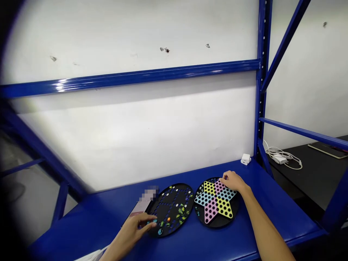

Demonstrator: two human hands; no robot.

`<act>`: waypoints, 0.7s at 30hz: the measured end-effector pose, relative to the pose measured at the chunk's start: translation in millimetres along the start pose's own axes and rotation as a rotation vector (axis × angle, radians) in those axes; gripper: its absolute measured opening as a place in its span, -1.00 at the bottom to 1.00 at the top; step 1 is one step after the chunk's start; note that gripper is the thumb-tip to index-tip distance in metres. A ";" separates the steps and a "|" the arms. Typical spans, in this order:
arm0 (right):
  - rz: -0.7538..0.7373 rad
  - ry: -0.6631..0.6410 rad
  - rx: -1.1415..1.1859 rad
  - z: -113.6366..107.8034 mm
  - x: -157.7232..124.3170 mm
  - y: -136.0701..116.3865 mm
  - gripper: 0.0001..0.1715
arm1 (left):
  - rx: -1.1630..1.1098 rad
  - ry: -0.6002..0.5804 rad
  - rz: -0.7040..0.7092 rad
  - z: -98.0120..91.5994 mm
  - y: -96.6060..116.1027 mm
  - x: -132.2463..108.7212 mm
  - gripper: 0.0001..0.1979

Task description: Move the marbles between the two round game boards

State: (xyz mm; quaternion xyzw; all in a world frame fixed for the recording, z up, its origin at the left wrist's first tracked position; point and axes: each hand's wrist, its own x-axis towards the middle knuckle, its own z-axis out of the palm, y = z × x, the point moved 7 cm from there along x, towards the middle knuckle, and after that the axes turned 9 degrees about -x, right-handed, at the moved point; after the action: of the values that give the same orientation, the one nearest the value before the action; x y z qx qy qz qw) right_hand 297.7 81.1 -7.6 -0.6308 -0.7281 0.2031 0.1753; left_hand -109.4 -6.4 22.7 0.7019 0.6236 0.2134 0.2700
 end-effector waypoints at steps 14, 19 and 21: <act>-0.013 -0.006 0.007 -1.7 -1.9 -3.3 -0.64 | 0.129 -0.161 -0.006 31.3 35.1 -9.4 -0.71; -0.013 -0.010 0.019 -1.9 -2.7 -4.1 -0.64 | 0.072 -0.173 0.020 38.4 41.6 -9.3 -0.72; -0.016 -0.012 0.020 -1.4 -2.5 -3.9 -0.64 | 0.034 -0.183 0.021 40.8 40.7 -7.6 -0.71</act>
State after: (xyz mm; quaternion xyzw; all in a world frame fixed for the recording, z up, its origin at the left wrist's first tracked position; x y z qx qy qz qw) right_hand 295.5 78.2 -4.4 -0.6219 -0.7321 0.2130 0.1789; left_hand -53.5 -21.6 18.1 0.7295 0.5925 0.1405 0.3115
